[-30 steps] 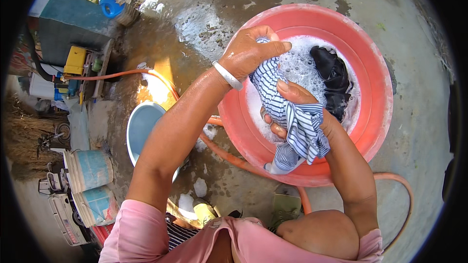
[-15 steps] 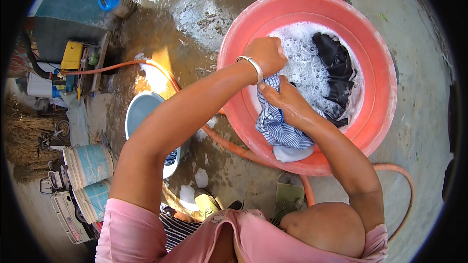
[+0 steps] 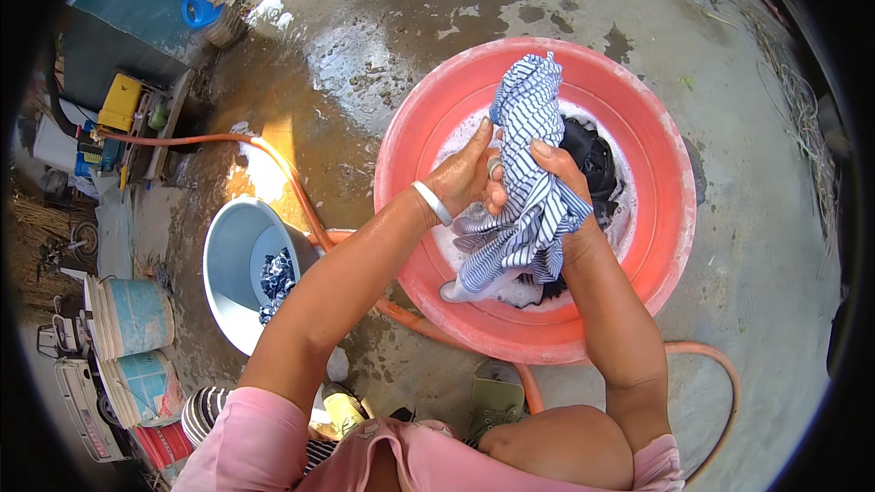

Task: The person hand-washes several garments in a pink basin filled with soapy water, scrubbing and rinsing each item before transferring them to a blue bucket. The person then pours out the soapy water and prepares to add fresh water using a ladle.

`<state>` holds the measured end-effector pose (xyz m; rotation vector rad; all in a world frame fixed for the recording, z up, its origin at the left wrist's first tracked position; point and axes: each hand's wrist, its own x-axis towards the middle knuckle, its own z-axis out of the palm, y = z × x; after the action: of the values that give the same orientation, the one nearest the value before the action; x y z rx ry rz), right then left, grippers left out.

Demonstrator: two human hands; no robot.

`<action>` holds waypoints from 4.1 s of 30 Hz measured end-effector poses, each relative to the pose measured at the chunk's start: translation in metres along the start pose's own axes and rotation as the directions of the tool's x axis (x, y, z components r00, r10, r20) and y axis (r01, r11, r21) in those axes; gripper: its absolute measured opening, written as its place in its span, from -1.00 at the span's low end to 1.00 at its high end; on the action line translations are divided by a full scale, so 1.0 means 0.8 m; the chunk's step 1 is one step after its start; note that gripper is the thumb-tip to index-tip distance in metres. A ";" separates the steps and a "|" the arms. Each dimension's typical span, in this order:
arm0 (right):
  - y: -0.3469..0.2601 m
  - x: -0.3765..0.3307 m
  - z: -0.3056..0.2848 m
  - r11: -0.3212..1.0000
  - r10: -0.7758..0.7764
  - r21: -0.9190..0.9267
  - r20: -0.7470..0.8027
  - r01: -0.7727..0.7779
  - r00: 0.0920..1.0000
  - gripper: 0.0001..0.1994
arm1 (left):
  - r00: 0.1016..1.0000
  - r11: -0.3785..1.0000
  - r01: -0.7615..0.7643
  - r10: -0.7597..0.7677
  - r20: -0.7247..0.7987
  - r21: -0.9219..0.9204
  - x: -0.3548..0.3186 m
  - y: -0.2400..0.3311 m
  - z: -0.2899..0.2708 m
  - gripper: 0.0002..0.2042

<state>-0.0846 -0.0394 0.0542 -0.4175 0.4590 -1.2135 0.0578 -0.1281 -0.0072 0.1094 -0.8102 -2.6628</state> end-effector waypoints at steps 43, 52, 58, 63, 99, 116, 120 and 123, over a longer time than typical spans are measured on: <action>0.022 0.015 -0.027 0.803 -0.596 -0.373 -0.496 0.465 0.631 -0.68 | 0.595 -0.022 0.050 0.804 -0.012 0.999 -0.019 -0.047 0.104 -0.68; 0.015 -0.012 0.017 0.132 -0.839 -0.953 0.040 0.274 0.542 -0.33 | 0.606 0.955 -0.242 0.286 -0.742 0.170 0.002 -0.037 0.105 -0.77; 0.052 -0.033 0.036 -0.130 -0.747 -0.863 0.408 0.488 0.524 -0.25 | 0.832 0.977 -0.212 0.190 -0.521 0.018 -0.059 -0.035 0.042 -0.64; 0.074 -0.033 0.034 -0.276 -0.639 -0.692 0.650 0.667 0.410 -0.42 | 0.914 0.966 0.115 -0.011 -0.406 0.232 -0.086 -0.005 0.064 -0.71; 0.108 -0.066 0.057 -0.425 -0.170 -0.416 0.909 0.804 0.380 -0.71 | 0.626 0.509 0.764 -0.432 -0.650 0.397 -0.056 -0.024 0.105 -0.56; 0.080 -0.039 -0.012 -0.366 0.030 -0.860 0.371 0.355 0.928 -0.51 | 0.362 -0.116 0.929 0.471 -0.804 0.350 -0.472 0.208 0.065 -0.56; 0.044 -0.069 -0.065 -0.515 0.178 -0.851 0.014 0.105 0.984 -0.37 | 0.559 -0.545 0.791 0.456 -0.692 0.279 -0.481 0.140 0.041 -0.61; 0.034 -0.088 -0.066 -0.598 0.331 -0.801 -0.259 -0.010 0.907 -0.21 | 0.504 -0.313 0.864 0.501 -0.704 0.395 -0.446 0.125 0.053 -0.58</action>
<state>-0.1115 0.0326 0.0031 -2.0497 1.4550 0.2863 0.4148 -0.0561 0.0729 2.0626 -2.4551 -0.5438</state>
